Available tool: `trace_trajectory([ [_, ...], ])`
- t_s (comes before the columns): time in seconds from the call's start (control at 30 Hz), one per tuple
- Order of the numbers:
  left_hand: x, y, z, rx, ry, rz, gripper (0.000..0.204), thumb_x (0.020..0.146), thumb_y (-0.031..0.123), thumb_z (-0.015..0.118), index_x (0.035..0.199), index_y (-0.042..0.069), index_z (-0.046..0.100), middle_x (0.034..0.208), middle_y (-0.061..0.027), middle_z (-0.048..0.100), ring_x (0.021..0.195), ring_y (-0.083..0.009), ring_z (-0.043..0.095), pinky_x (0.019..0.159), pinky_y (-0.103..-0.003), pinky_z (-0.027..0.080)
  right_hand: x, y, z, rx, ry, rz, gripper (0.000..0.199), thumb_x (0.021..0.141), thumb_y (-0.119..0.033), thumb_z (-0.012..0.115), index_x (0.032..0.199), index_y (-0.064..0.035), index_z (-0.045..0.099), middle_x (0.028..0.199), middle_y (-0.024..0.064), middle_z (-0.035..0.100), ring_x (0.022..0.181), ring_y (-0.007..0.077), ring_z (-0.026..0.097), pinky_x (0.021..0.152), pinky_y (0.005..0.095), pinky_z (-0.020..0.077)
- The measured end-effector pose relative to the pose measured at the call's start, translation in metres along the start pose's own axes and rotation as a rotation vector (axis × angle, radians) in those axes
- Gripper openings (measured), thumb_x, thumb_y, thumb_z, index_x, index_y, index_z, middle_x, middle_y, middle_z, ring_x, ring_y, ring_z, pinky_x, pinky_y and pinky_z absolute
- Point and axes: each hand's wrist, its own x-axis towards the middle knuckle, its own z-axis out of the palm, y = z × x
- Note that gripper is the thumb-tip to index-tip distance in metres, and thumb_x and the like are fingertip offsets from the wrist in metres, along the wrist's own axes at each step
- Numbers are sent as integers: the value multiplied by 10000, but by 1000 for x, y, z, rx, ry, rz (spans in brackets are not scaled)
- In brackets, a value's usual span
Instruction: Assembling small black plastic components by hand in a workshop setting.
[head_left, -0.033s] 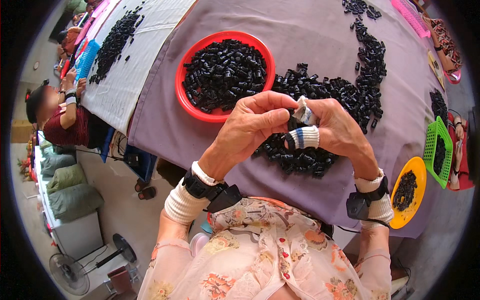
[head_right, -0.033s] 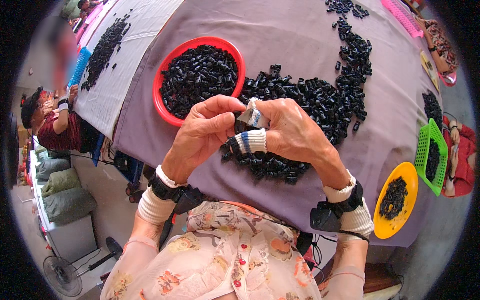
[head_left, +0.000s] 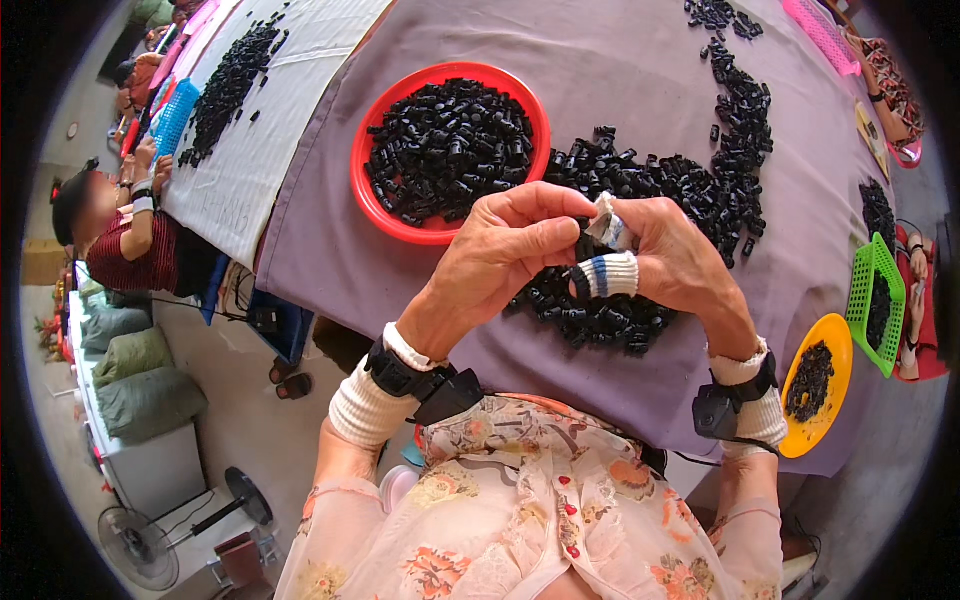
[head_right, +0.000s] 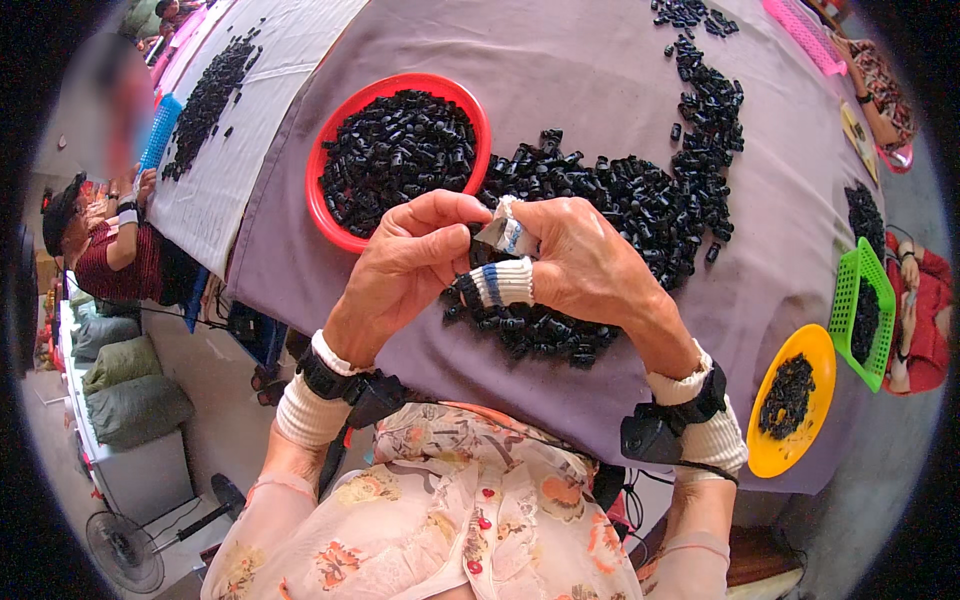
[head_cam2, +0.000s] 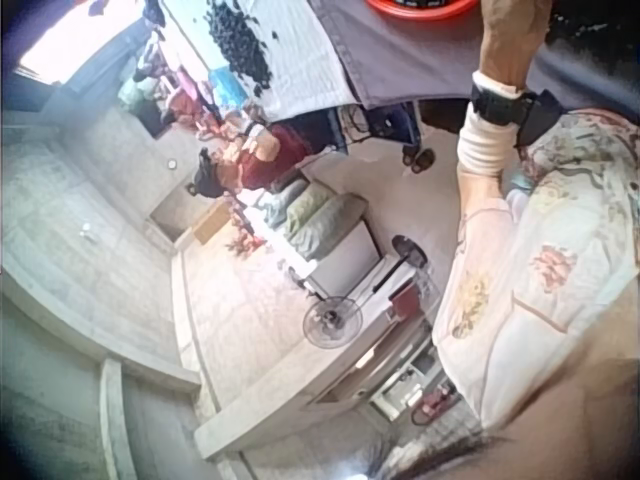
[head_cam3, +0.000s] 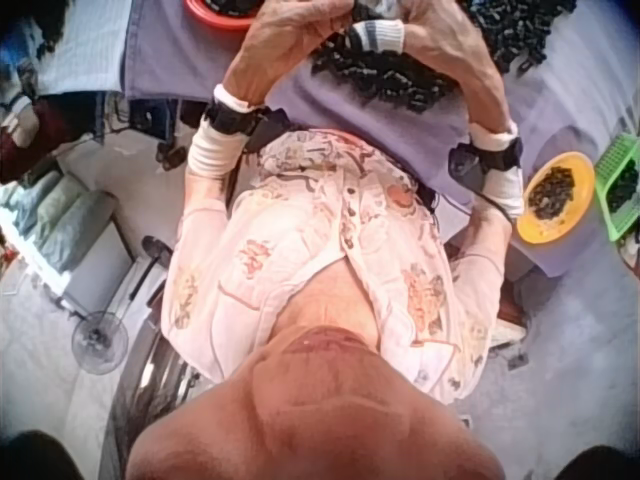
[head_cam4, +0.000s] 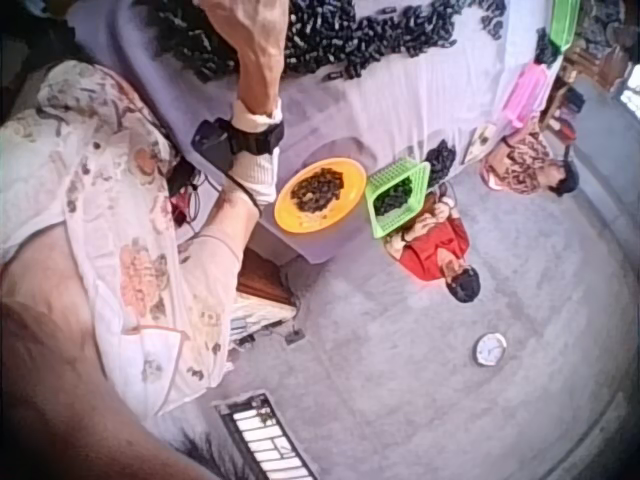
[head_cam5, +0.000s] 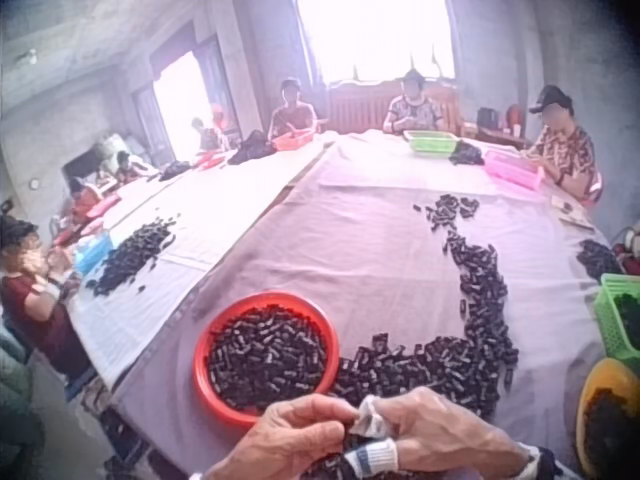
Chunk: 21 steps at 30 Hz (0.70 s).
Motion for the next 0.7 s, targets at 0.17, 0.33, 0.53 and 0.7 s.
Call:
trace_trajectory([
  [0.17,0,1,0,6,-7,-1,211,848,64,583,1049,-1,569,964,-77,623,870,-122,603,763,-261,507,0,-3,-2,-37,-11,10,409,631,-329,728,706,9,511,528,65,459,497,152,421,487,317,372],
  [0.33,-1,-2,-3,53,59,-11,197,850,63,578,1035,-3,577,960,-86,625,857,-135,609,753,-275,513,0,-5,-1,-69,-21,-13,423,634,-335,726,716,18,508,533,97,467,489,174,427,492,335,383],
  [0.53,0,-5,4,57,139,2,171,838,47,592,995,-21,599,909,-89,630,771,-121,615,688,-244,538,-2,-1,1,-119,4,-62,390,669,-302,706,732,29,510,539,126,462,478,199,439,490,345,389],
  [0.7,0,-6,4,102,136,10,165,841,54,590,988,-19,599,903,-88,630,773,-127,616,690,-254,539,-3,7,9,-138,30,-101,321,698,-245,689,724,31,528,518,127,456,448,203,421,478,338,391],
])
